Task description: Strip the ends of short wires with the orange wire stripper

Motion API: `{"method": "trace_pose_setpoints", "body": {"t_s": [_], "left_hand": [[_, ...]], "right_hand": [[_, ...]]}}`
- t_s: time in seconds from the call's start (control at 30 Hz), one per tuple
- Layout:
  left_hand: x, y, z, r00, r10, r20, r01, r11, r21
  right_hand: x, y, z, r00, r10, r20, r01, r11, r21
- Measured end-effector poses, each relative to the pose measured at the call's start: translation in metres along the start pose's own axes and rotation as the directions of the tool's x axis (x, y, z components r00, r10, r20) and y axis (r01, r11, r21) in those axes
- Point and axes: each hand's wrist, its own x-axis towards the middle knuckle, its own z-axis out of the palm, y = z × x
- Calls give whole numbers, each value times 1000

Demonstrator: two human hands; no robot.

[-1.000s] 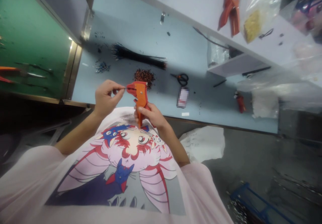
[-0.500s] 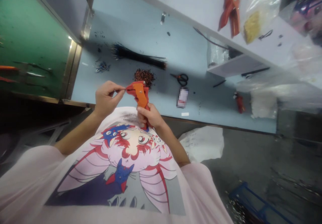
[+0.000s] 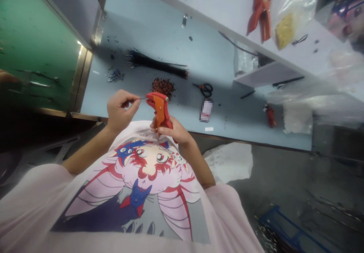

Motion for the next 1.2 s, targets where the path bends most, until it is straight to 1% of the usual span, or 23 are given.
{"method": "trace_pose_setpoints", "body": {"t_s": [0.07,0.13,0.23,0.3,0.33,0.37,0.4,0.43,0.5,0.53,0.57,0.6,0.63,0.73,0.83,0.9,0.93,0.97,1.0,1.03,1.07,1.1,1.2], "left_hand": [[1,2,-1,999,38,-17,-38,999,11],[2,2,-2,996,92,-16,-91,995,37],[2,2,-3,988,154,-21,-151,985,85],[2,1,-3,986,167,-27,-163,981,108],[2,1,-3,985,167,-28,-163,980,116],[1,2,-3,986,165,-28,-161,979,122],[1,2,-2,986,162,-26,-158,979,126],[1,3,-2,987,158,-25,-154,979,131],[1,4,-3,987,157,-36,-151,978,142],[2,4,-3,986,162,-46,-154,977,149],[2,4,-3,984,169,-58,-158,975,157],[2,4,-4,983,174,-67,-161,973,166],[1,3,-4,982,176,-69,-162,971,176],[0,1,-4,985,164,-55,-149,966,209],[-2,-1,-4,984,172,-36,-160,961,224],[-3,-2,-3,982,187,-25,-176,954,244],[-3,-2,-3,980,198,-22,-186,947,261],[-3,-3,-2,977,214,-21,-200,939,278],[-4,-3,-1,972,235,-24,-218,931,292],[-4,-3,0,965,261,-29,-241,924,298],[-4,-4,1,957,289,-34,-266,917,297],[-4,-4,2,949,313,-37,-290,911,292],[-5,-3,4,944,330,-23,-310,906,288]], "right_hand": [[-2,-2,0,1000,-4,9,4,1000,-26],[-2,-1,-2,1000,-13,-12,13,1000,15],[5,9,-10,990,-37,-138,47,996,71],[17,23,-22,958,-46,-284,38,999,-32],[25,31,-29,927,-60,-370,5,989,-148],[32,41,-37,884,-85,-460,-70,948,-311],[39,51,-44,827,-146,-544,-179,847,-500],[45,62,-51,796,-214,-566,-286,691,-664],[54,85,-62,809,-254,-529,-426,366,-827],[57,96,-66,831,-231,-505,-456,236,-858],[59,105,-69,853,-193,-485,-464,146,-874],[60,114,-72,869,-152,-472,-463,91,-882],[61,120,-74,879,-119,-462,-458,66,-887],[67,129,-82,890,-77,-449,-444,80,-893],[71,117,-82,893,-86,-441,-432,105,-896],[68,97,-74,892,-188,-411,-382,169,-908],[64,83,-67,878,-291,-380,-323,224,-919],[59,69,-58,835,-433,-340,-232,283,-931],[53,53,-48,770,-563,-300,-141,308,-941],[46,38,-37,703,-661,-263,-69,304,-950],[40,24,-27,662,-716,-220,-21,277,-961],[34,12,-18,637,-751,-174,8,232,-973],[27,-9,0,637,-770,-48,29,87,-996]]}}
